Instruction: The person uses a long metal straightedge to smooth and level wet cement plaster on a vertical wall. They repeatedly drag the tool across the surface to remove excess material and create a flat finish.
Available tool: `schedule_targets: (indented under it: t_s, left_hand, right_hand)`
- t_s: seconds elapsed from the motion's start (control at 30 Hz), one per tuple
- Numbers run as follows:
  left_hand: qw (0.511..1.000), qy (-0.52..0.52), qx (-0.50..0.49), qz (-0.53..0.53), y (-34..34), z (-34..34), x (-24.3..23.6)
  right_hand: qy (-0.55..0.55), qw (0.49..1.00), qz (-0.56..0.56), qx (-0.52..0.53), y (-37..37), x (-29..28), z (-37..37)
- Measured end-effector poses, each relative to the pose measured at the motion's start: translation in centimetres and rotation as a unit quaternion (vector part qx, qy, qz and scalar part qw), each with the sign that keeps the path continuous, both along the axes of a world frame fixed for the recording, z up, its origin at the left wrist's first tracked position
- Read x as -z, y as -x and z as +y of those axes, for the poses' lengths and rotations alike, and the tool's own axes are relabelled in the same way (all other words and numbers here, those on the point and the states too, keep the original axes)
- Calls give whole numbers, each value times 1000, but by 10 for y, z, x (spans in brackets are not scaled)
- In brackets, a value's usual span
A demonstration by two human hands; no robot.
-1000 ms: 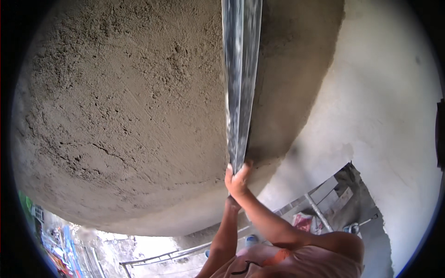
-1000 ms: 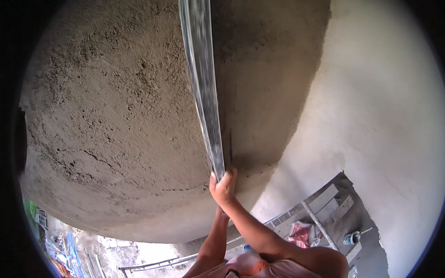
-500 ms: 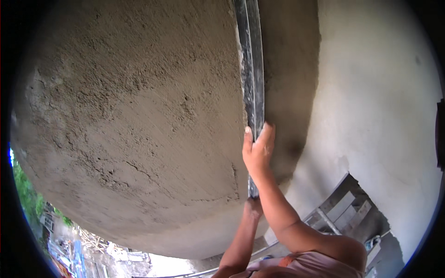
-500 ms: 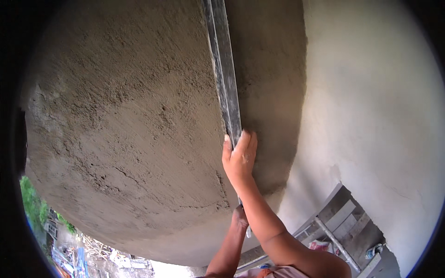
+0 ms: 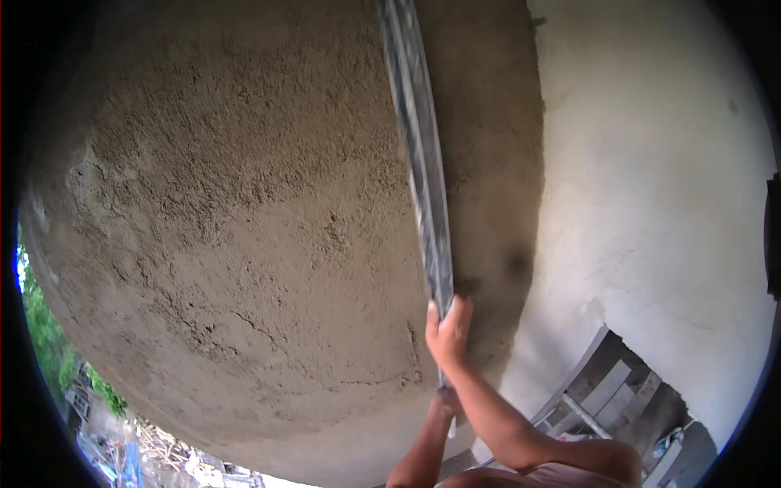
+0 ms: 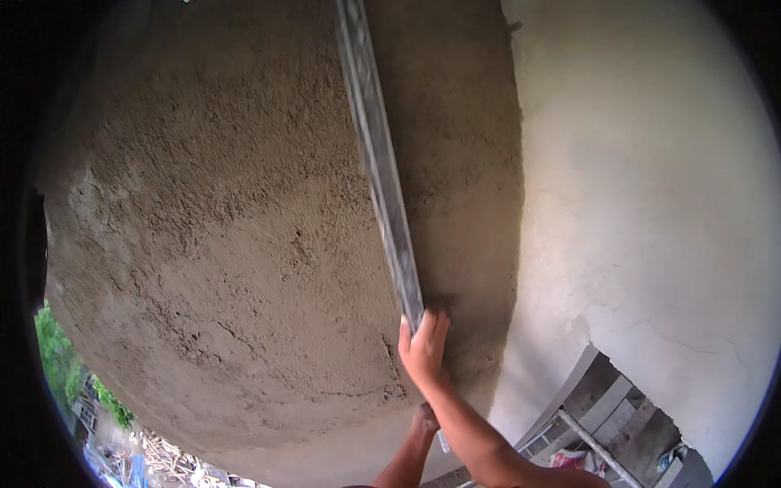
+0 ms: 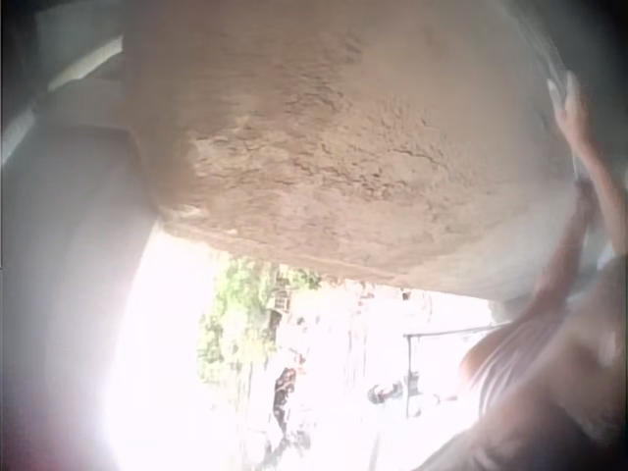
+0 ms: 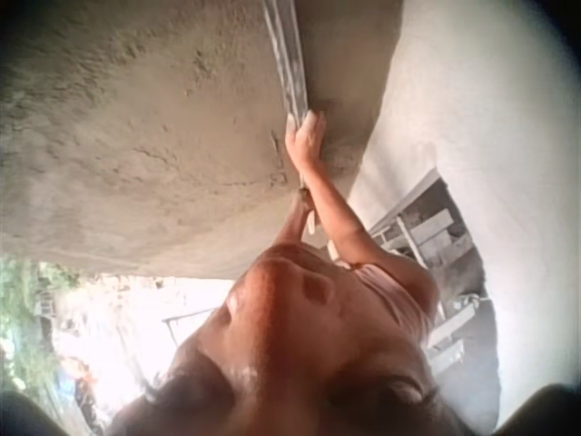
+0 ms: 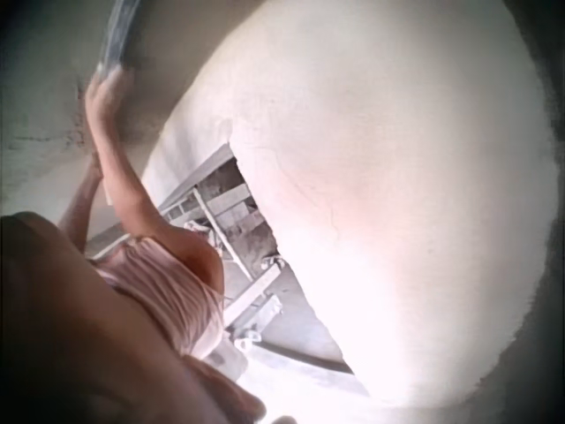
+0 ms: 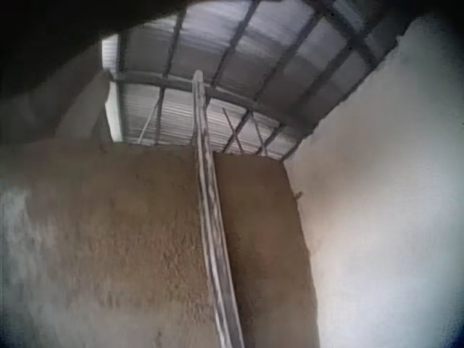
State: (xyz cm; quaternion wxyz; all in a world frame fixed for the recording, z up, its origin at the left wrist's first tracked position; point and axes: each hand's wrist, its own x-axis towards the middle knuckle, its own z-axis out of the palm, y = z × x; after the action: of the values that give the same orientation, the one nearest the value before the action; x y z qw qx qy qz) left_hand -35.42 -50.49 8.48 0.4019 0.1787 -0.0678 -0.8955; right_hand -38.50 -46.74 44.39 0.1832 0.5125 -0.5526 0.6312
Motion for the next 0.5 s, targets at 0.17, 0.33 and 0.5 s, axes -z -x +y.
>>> schedule_targets:
  t_s: [0.17, 0.33, 0.5]
  left_hand:
    - [996, -68, -35, 41, 26, 24, -67]
    - [981, -159, -72, 83, 13, 40, -84]
    - [973, -207, -96, 27, 3, 55, -23]
  right_hand:
    - [21, 999, 18, 38, 30, -54, -6]
    - [24, 1000, 0, 3, 14, -2, -14]
    - [2, 998, -42, -51, 4, 84, 3]
